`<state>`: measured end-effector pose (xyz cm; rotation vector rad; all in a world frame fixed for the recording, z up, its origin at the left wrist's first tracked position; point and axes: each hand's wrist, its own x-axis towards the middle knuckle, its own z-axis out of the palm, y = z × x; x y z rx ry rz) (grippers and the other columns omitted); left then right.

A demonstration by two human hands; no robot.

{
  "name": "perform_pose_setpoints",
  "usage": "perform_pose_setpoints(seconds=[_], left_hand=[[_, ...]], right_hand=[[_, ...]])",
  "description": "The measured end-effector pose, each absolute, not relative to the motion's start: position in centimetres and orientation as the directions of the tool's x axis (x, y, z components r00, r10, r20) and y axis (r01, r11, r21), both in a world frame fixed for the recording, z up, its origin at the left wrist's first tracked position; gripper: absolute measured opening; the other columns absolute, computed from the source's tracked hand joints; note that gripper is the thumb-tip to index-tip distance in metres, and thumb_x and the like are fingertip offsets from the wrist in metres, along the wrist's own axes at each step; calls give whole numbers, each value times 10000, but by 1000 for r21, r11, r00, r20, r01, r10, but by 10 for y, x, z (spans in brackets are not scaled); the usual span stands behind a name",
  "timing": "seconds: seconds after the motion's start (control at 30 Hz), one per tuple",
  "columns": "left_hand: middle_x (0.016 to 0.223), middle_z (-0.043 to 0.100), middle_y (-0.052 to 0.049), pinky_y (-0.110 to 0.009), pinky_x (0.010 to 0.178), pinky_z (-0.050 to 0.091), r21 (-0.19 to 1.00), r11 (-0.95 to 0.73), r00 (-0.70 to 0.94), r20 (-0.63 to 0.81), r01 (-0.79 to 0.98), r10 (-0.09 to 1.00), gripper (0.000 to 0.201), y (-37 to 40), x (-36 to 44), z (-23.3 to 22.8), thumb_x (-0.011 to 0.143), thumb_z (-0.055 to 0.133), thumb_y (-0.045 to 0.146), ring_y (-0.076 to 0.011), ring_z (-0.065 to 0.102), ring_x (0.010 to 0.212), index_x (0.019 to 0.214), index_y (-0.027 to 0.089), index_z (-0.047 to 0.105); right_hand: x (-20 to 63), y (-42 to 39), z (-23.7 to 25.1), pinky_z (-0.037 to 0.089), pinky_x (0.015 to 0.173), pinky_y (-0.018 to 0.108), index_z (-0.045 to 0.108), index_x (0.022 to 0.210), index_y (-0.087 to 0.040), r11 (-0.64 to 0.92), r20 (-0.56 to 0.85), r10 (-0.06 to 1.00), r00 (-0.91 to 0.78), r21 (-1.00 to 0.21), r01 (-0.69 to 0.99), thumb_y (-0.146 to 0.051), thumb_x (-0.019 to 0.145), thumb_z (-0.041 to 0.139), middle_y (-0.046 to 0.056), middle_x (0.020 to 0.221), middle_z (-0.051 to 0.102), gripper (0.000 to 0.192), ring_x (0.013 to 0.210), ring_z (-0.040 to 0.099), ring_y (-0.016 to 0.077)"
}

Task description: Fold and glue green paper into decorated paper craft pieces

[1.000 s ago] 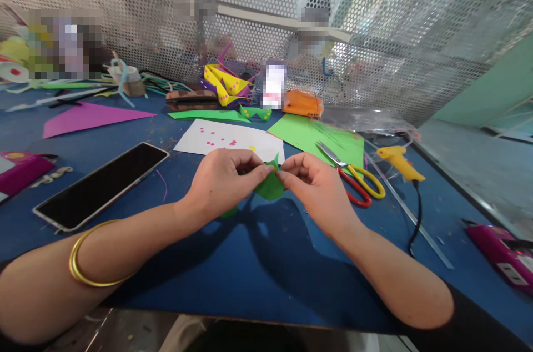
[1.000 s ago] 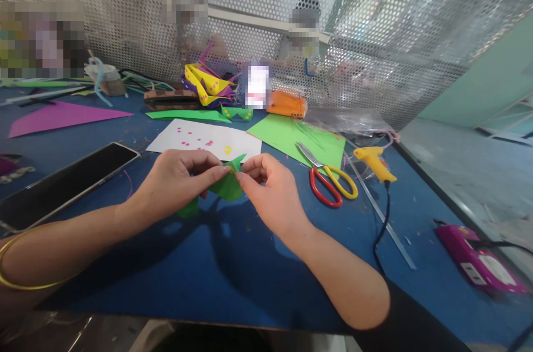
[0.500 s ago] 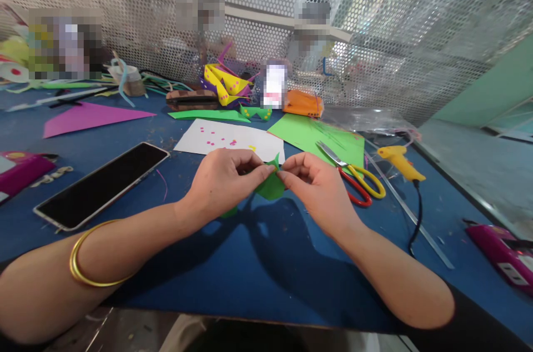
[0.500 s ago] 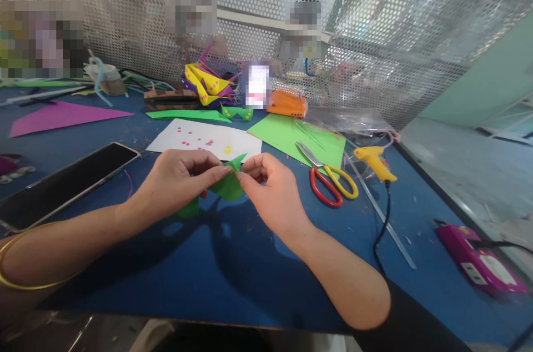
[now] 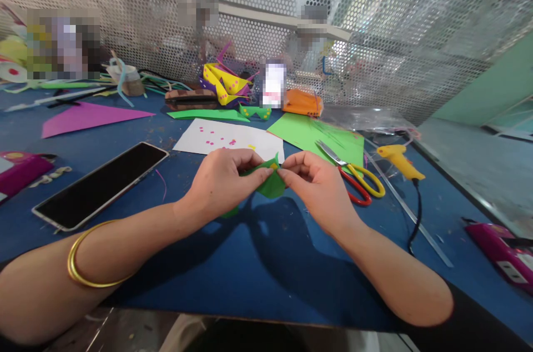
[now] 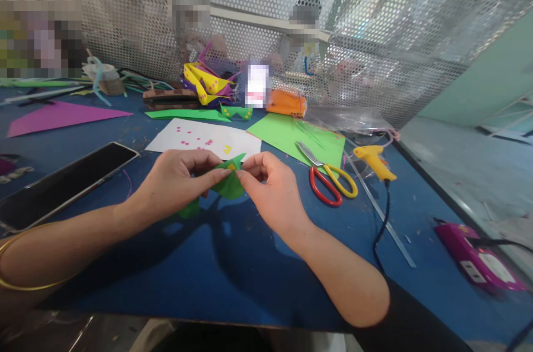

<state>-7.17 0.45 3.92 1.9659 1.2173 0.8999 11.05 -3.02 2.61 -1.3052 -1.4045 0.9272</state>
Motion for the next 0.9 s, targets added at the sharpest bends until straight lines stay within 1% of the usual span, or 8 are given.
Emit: perform_pose_setpoints(seconds=[0.23,0.43,0.57,0.67,0.73,0.77,0.83,0.9], left_hand=[[547,624,21,-221,455,379,822,-339,338,192,458,921,256,4,-71,41,800,654,418,-112,531,479,725,183,723],[742,702,-11,-254,598,522,905,-258,408,106,338,907,324,10,-74,43,829,629,489,-149,635,643,871,185,734],[681,698,0,-234,560,470,893,-245,449,55,378,892,255,15,-76,43,793,668,423,-138,621,617,859,184,728],[620,677,4,-221,500,417,893,-235,441,46,384,896,212,16,-76,43,793,661,388,-125,593,557,782,182,710],[599,668,7,-217,488,409,902,-224,420,53,369,906,195,16,-76,43,794,662,375,-118,586,533,757,187,701],[591,667,7,-217,482,407,907,-215,410,51,363,911,187,16,-76,43,794,662,370,-117,583,523,755,191,700],[575,662,5,-219,474,409,917,-191,391,42,351,920,174,16,-75,43,790,666,362,-119,583,510,747,196,698],[565,658,3,-222,473,420,929,-169,374,36,329,927,163,15,-75,44,784,671,353,-125,591,509,736,198,694]], right_hand=[[111,-30,25,509,660,312,641,879,-200,123,139,989,47,-961,248,-350,788,722,10,775,687,193,720,636,161],[112,-25,26,495,631,287,641,838,-194,135,156,983,99,-972,194,-323,774,722,-11,702,668,164,655,617,134],[116,-20,26,507,649,297,643,827,-194,144,170,977,129,-970,194,-351,774,720,-3,720,684,183,662,631,139],[126,-15,32,514,694,320,650,831,-195,202,242,963,115,-938,281,-371,813,677,14,764,705,179,680,648,150],[138,-11,40,503,701,336,653,819,-200,241,336,929,153,-865,440,-379,851,630,21,754,697,183,666,643,162],[147,-9,45,490,692,345,650,796,-204,232,396,899,189,-795,560,-381,866,608,20,711,673,195,647,630,171],[171,-6,53,453,688,377,635,739,-207,106,541,801,257,-550,828,-406,900,552,24,601,586,269,631,595,204],[203,-2,56,419,774,459,635,719,-189,-139,629,723,285,-272,952,-424,935,496,83,623,593,348,729,616,270]])
